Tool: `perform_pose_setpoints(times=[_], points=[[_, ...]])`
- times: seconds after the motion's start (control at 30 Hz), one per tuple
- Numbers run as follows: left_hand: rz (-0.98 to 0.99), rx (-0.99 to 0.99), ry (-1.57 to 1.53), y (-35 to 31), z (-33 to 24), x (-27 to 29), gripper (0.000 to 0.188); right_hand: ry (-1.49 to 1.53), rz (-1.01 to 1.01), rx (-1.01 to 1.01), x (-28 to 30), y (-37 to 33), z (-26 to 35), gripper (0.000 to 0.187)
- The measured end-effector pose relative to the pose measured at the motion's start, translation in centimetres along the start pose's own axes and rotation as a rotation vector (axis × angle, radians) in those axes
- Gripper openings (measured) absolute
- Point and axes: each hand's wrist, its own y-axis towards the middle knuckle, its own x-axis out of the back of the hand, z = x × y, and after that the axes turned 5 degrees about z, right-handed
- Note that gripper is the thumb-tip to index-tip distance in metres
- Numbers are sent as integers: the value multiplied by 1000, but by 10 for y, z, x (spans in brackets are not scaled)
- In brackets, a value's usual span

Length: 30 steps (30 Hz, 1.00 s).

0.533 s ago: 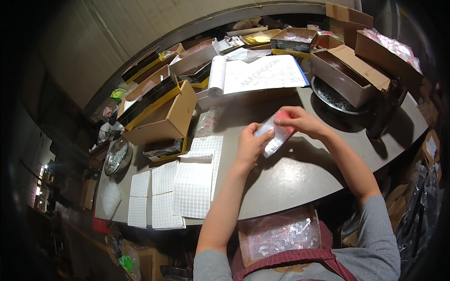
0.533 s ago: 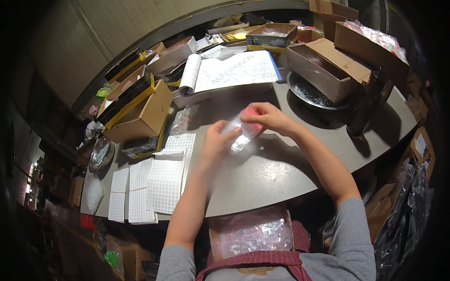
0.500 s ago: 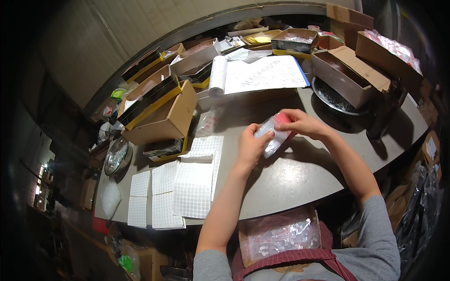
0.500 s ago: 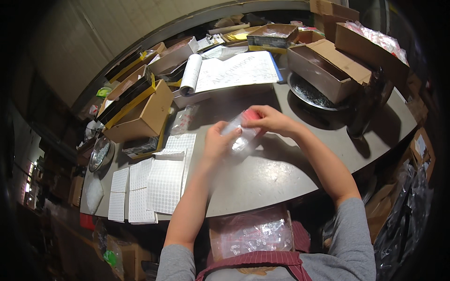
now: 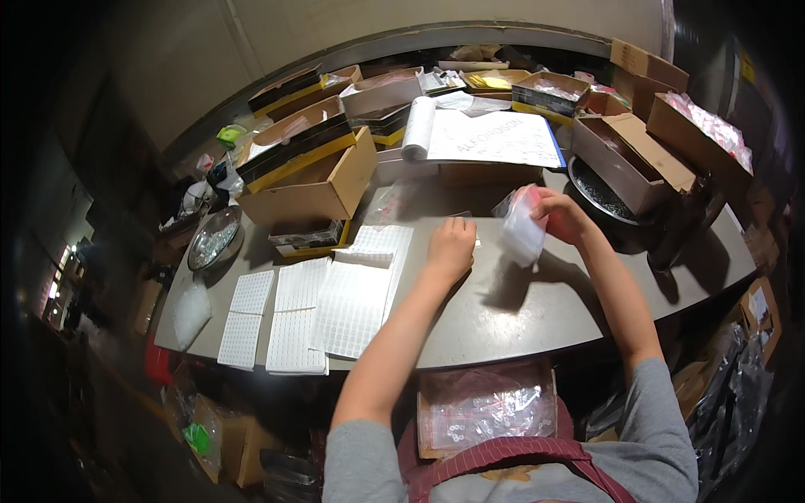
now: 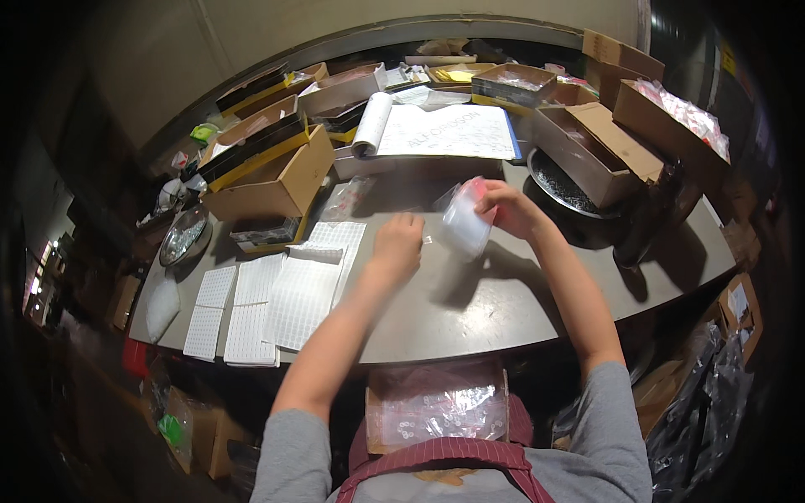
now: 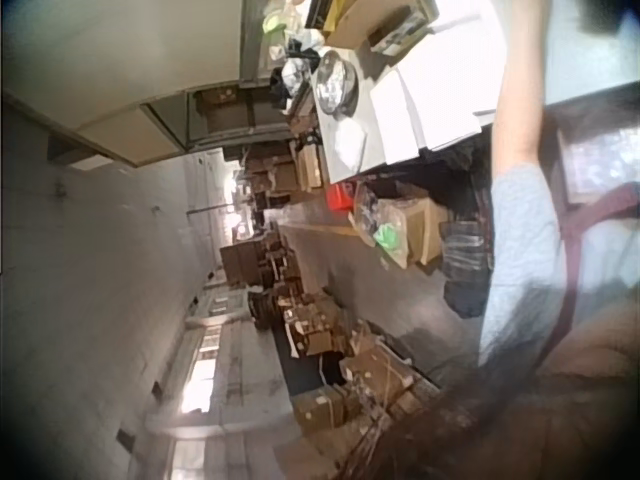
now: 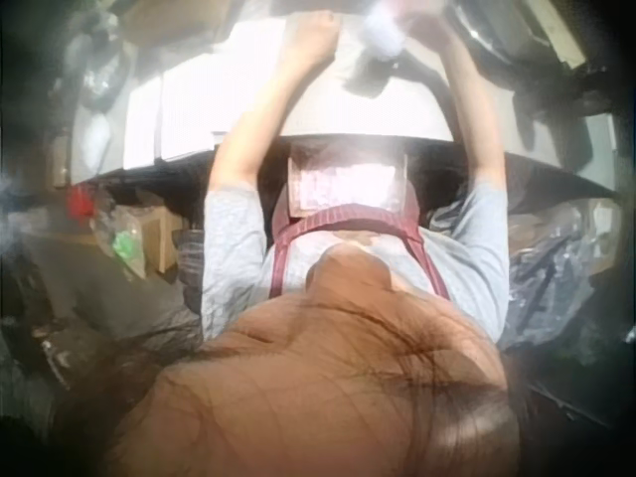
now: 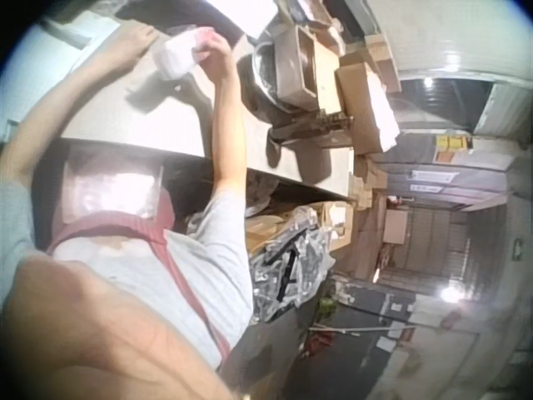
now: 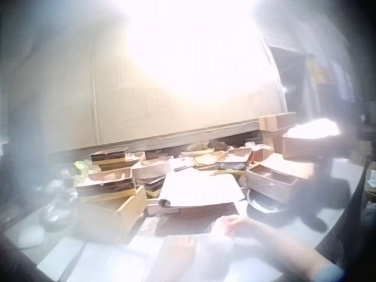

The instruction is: The person peels small circular stickers from a sheet and places them onto small clear plastic bags on a cluttered workbench. The person repeatedly picks up bags, applies a sticker, and sets them aside while handling sticker sheets and plastic bags.

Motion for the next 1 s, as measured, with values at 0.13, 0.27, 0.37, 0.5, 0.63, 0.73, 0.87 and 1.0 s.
perform_pose_setpoints(times=[0.13,0.27,0.37,0.5,0.63,0.73,0.87,1.0], points=[[166,-56,-150,-31,16,48,16,-68,143,-91,-26,22,-17,43],[85,-29,-93,-103,-4,64,14,-62,259,-125,-38,58,-32,41],[57,-39,23,-140,-18,69,11,-311,321,-146,-62,83,-37,45],[-143,118,-156,-150,-17,88,9,-1457,328,71,-72,100,-49,65],[-62,472,-666,-134,-8,129,19,-1425,174,413,-78,72,-38,77],[-32,427,-936,-129,1,131,23,-1027,386,349,-125,46,-5,71],[-3,342,-1165,-100,-1,131,25,-997,180,386,-147,27,-14,33],[-212,349,-771,-89,56,110,30,-734,-80,16,-107,34,-34,32]])
